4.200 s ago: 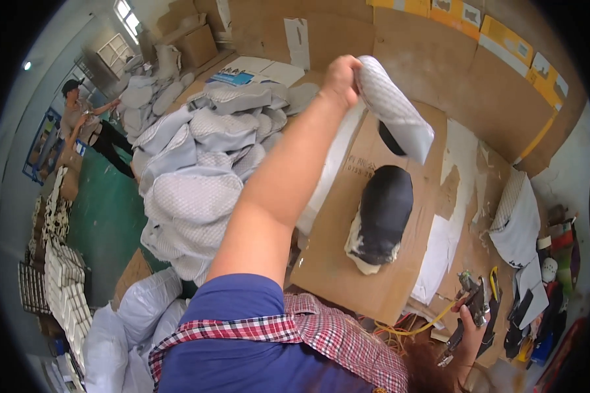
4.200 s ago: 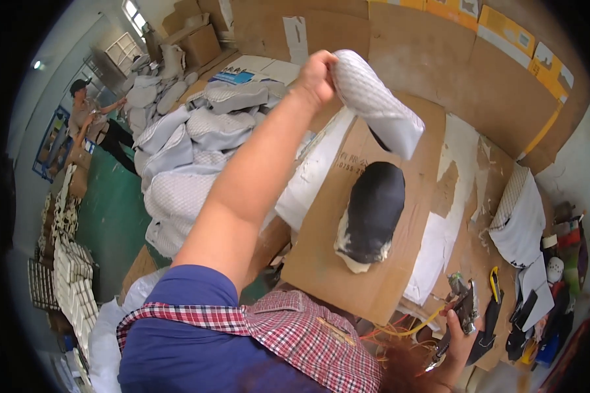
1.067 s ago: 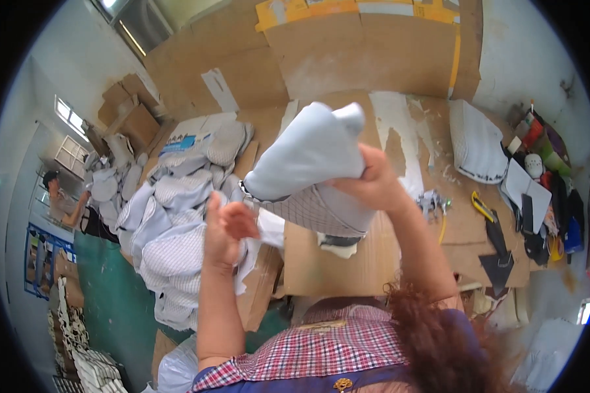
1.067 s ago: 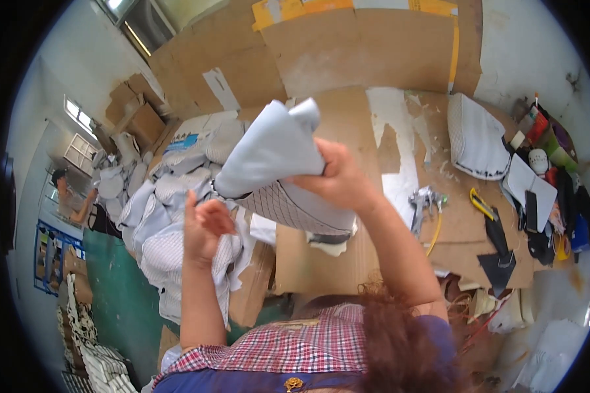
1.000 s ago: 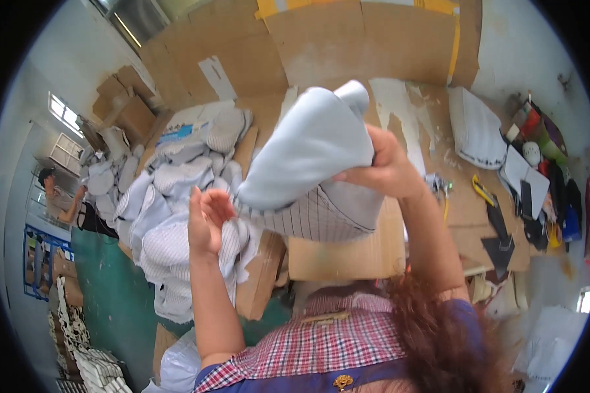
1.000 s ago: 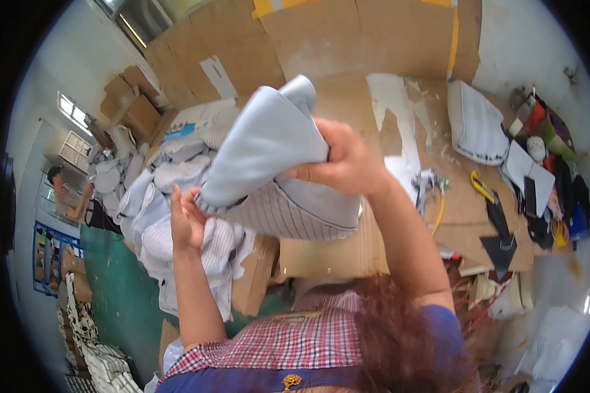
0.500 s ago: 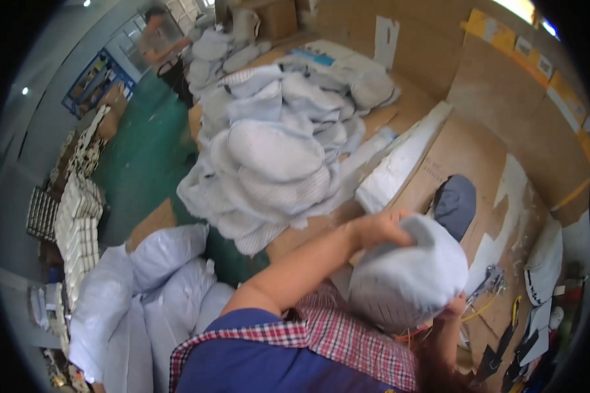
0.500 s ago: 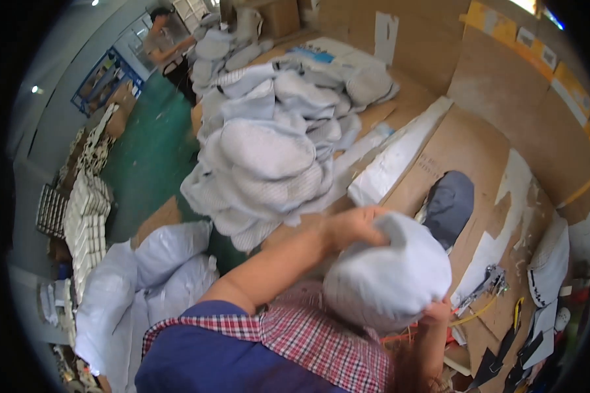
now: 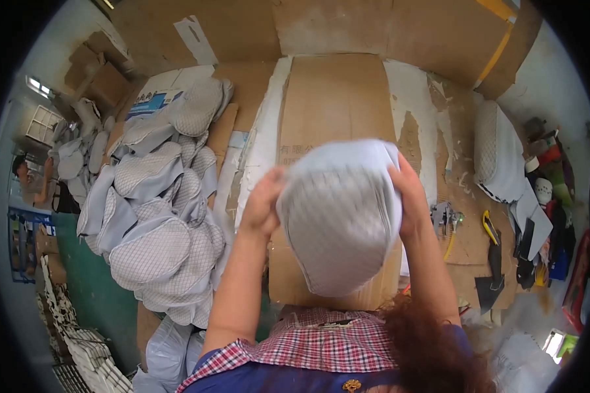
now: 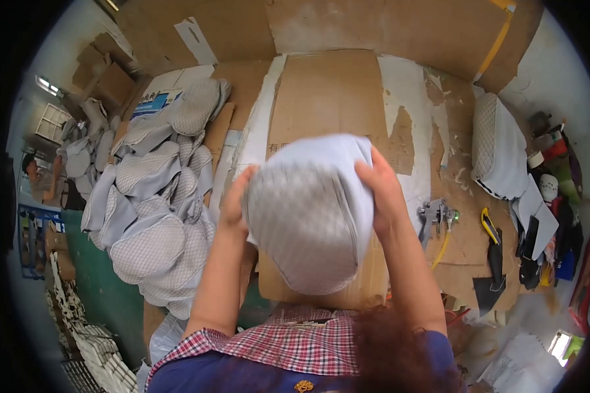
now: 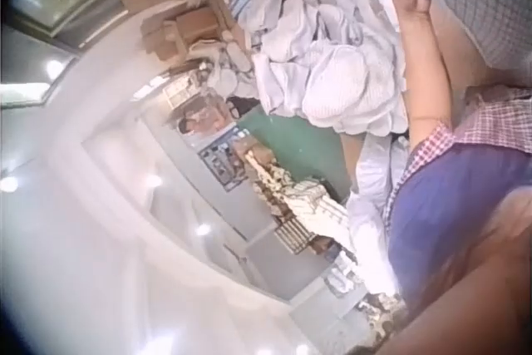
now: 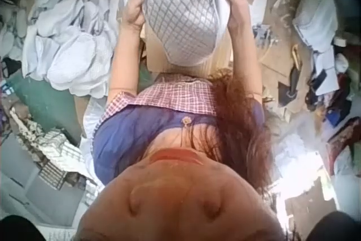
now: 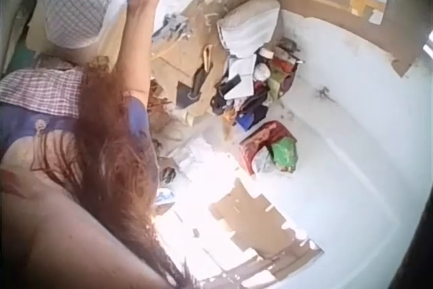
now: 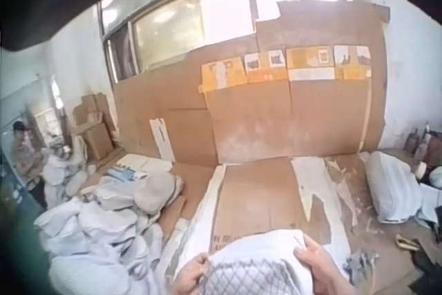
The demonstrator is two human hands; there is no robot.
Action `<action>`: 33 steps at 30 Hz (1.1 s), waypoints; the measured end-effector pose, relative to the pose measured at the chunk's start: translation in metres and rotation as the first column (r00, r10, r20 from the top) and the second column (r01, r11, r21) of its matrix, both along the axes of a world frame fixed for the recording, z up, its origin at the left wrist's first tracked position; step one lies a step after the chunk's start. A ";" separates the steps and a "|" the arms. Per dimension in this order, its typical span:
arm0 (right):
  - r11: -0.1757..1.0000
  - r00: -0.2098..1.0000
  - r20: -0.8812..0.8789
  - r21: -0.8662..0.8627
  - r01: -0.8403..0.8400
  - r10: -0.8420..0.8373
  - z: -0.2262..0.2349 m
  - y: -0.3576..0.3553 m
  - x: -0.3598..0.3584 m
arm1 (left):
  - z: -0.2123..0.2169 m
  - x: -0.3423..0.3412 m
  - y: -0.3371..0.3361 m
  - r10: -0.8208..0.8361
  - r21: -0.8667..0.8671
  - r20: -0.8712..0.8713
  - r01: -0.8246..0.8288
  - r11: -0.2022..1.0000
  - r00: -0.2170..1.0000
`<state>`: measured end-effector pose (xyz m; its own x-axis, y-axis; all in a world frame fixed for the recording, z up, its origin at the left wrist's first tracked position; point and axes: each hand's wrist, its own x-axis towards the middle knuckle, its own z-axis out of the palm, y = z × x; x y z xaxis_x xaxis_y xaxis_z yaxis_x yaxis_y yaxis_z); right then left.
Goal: The recorder uses a glue spray gun to apply adhesive to shoe parts and then joins them together at a factory workbench.
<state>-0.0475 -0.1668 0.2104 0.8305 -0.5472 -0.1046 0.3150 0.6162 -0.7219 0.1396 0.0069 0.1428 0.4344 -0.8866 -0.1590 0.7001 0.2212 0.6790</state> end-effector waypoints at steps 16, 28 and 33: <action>0.924 0.935 -0.340 0.379 0.044 0.095 -0.199 -0.111 0.061 | -0.118 0.053 -0.091 0.276 0.489 -0.321 -0.091 0.867 0.906; 0.994 0.922 -0.375 -0.010 -0.111 0.100 -0.202 -0.097 0.012 | -0.145 0.006 -0.076 0.133 0.401 -0.101 -0.083 0.912 0.986; 0.989 0.984 -0.172 0.147 -0.020 0.046 -0.193 -0.047 -0.038 | -0.067 -0.022 -0.015 0.104 0.355 -0.433 0.064 0.933 0.895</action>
